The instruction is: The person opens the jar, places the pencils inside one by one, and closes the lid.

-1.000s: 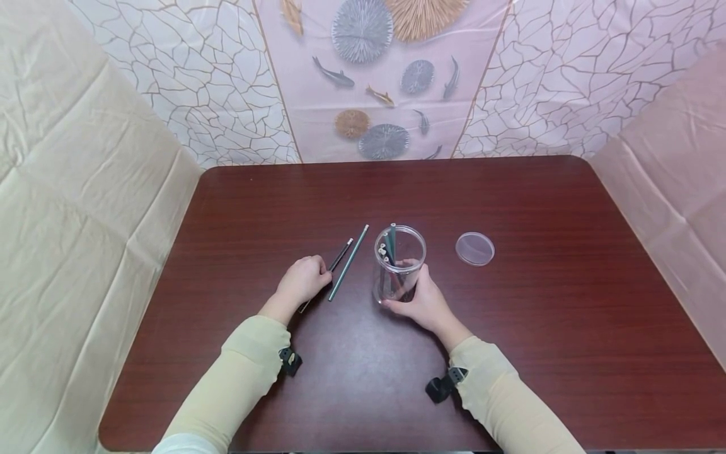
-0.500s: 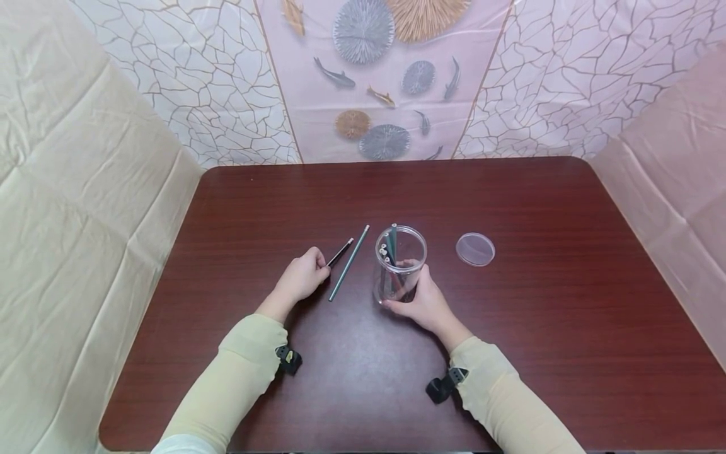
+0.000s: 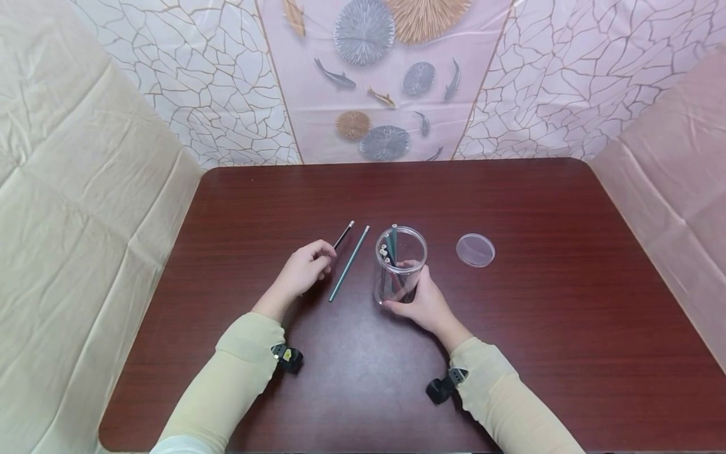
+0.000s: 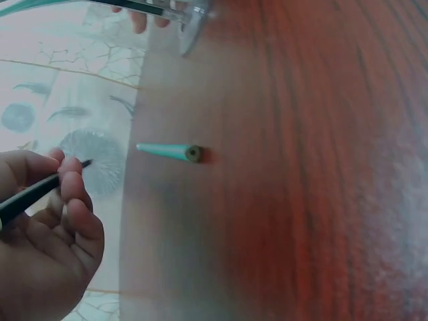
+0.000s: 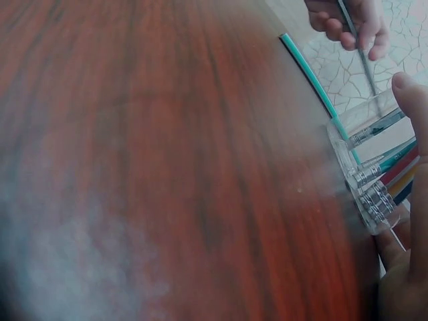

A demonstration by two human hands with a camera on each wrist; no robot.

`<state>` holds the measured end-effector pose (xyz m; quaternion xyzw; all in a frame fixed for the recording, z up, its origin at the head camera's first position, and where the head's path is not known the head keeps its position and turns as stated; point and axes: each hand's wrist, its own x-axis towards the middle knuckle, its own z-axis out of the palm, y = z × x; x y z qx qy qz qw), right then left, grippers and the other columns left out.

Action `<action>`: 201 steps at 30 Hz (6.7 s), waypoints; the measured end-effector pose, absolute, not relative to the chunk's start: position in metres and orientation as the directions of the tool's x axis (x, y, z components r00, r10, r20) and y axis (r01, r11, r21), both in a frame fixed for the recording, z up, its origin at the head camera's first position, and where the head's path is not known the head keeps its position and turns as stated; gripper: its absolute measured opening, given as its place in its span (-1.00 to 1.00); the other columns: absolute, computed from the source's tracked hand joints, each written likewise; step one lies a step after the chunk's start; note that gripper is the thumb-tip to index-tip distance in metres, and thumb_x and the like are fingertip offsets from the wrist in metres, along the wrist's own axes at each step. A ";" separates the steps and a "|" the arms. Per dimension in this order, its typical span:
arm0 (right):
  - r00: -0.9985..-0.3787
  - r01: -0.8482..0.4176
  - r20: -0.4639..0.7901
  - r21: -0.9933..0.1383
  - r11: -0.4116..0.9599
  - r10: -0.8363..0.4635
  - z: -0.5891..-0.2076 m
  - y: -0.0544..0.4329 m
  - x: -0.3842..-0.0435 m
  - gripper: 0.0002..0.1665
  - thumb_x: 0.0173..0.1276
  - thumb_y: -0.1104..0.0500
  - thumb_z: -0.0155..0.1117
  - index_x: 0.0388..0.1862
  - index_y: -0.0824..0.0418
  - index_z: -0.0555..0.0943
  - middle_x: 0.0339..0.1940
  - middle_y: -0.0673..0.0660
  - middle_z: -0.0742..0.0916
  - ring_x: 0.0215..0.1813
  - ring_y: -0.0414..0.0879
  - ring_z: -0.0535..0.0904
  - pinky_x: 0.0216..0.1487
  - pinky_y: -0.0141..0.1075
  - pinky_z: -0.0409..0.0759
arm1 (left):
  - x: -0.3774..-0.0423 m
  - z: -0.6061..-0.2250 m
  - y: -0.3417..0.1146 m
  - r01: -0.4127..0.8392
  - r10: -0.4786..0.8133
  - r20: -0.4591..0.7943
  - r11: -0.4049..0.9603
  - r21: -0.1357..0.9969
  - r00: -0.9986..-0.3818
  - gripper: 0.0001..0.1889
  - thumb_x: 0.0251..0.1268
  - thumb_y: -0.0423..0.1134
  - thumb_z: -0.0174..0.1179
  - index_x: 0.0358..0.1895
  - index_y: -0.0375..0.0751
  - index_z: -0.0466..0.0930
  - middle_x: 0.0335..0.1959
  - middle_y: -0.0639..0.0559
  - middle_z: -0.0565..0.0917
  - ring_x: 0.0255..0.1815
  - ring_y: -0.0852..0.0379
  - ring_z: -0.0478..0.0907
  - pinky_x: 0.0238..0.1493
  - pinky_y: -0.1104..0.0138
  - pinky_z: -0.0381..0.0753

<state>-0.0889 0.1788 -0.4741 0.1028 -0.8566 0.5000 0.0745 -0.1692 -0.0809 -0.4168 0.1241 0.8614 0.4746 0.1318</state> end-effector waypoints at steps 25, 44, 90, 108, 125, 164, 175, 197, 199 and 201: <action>-0.966 -0.255 0.236 -0.841 0.477 -0.101 -0.474 0.180 -0.088 -0.09 -0.16 0.12 0.62 0.09 0.22 0.25 0.20 0.09 0.51 0.25 -0.03 0.38 0.27 -0.11 0.24 | -0.160 -0.380 -0.068 0.131 0.276 0.043 0.307 0.943 -0.960 -0.83 0.28 -0.41 -0.01 -0.21 -0.28 0.60 -0.48 -0.14 0.57 -0.42 -0.17 0.53 -0.39 0.21 0.54; -0.965 -0.261 0.235 -0.838 0.479 -0.115 -0.472 0.180 -0.088 -0.13 -0.14 0.10 0.60 0.06 0.21 0.25 0.20 0.04 0.49 0.26 -0.05 0.37 0.26 -0.10 0.27 | -0.153 -0.348 -0.059 0.146 0.339 0.138 -0.003 0.989 -0.930 -0.77 0.27 -0.53 -0.02 -0.11 -0.45 0.59 -0.43 -0.24 0.63 -0.47 0.01 0.61 -0.30 0.24 0.63; -0.965 -0.261 0.237 -0.828 0.496 -0.112 -0.472 0.180 -0.088 -0.10 -0.15 0.07 0.60 0.10 0.19 0.26 0.16 0.03 0.53 0.24 -0.06 0.39 0.25 -0.09 0.28 | -0.134 -0.320 -0.041 0.287 0.112 0.358 -0.404 0.869 -0.927 -0.91 0.39 -0.36 0.03 -0.23 -0.26 0.53 -0.57 -0.01 0.66 -0.58 0.16 0.62 -0.47 0.29 0.63; -0.961 -0.273 0.255 -0.821 0.501 -0.106 -0.473 0.180 -0.087 0.07 -0.18 0.07 0.61 0.24 0.28 0.19 0.13 0.08 0.58 0.21 -0.03 0.43 0.23 -0.06 0.30 | -0.133 -0.321 -0.035 0.347 0.165 0.355 -0.076 0.935 -0.920 -0.84 0.33 -0.40 0.08 -0.20 -0.51 0.54 -0.63 0.10 0.57 -0.62 0.22 0.53 -0.45 0.37 0.58; -0.969 -0.244 0.229 -0.825 0.511 -0.092 -0.472 0.180 -0.086 0.03 -0.18 0.07 0.61 0.20 0.24 0.21 0.14 0.13 0.56 0.21 0.00 0.43 0.25 -0.08 0.28 | -0.130 -0.325 -0.031 0.435 0.243 0.391 0.168 0.884 -0.888 -0.86 0.29 -0.28 0.17 -0.22 -0.29 0.61 -0.49 -0.09 0.59 -0.47 -0.02 0.51 -0.46 0.38 0.42; -0.974 -0.224 0.211 -0.831 0.509 -0.085 -0.473 0.181 -0.087 0.06 -0.20 0.07 0.62 0.23 0.21 0.18 0.10 0.10 0.56 0.16 -0.02 0.46 0.18 -0.07 0.34 | -0.136 -0.337 -0.018 0.625 0.393 0.502 0.311 0.716 -0.770 -0.94 0.18 -0.32 0.24 -0.30 -0.20 0.59 -0.35 0.07 0.52 -0.38 0.23 0.48 -0.34 0.40 0.51; -0.963 -0.268 0.251 -0.828 0.493 -0.102 -0.473 0.181 -0.087 0.05 -0.19 0.08 0.61 0.22 0.24 0.20 0.11 0.04 0.59 0.16 -0.09 0.46 0.19 -0.16 0.33 | -0.136 -0.340 -0.020 0.604 0.379 0.488 0.305 0.737 -0.786 -0.90 0.17 -0.32 0.26 -0.26 -0.22 0.59 -0.31 0.03 0.54 -0.36 0.21 0.49 -0.30 0.38 0.53; -0.967 -0.254 0.236 -0.834 0.490 -0.099 -0.470 0.181 -0.087 -0.04 -0.18 0.10 0.61 0.14 0.22 0.24 0.15 0.05 0.55 0.21 -0.06 0.43 0.22 -0.10 0.30 | -0.146 -0.368 -0.034 0.506 0.325 0.397 0.406 0.761 -0.858 -0.78 0.16 -0.31 0.26 -0.14 -0.28 0.54 -0.38 -0.01 0.52 -0.39 0.15 0.49 -0.31 0.30 0.54; -0.965 -0.261 0.241 -0.831 0.492 -0.103 -0.470 0.180 -0.087 -0.05 -0.18 0.10 0.61 0.13 0.22 0.25 0.15 0.05 0.55 0.21 -0.06 0.43 0.22 -0.10 0.31 | -0.147 -0.373 -0.036 0.489 0.326 0.376 0.418 0.765 -0.867 -0.77 0.16 -0.31 0.27 -0.13 -0.28 0.54 -0.38 -0.02 0.53 -0.39 0.14 0.50 -0.31 0.30 0.55; -0.965 -0.261 0.242 -0.829 0.494 -0.104 -0.471 0.180 -0.087 -0.05 -0.18 0.10 0.61 0.13 0.22 0.24 0.15 0.05 0.55 0.21 -0.05 0.43 0.22 -0.10 0.31 | -0.149 -0.377 -0.038 0.472 0.325 0.355 0.439 0.764 -0.876 -0.77 0.17 -0.29 0.27 -0.13 -0.28 0.54 -0.37 -0.02 0.53 -0.39 0.13 0.50 -0.30 0.30 0.54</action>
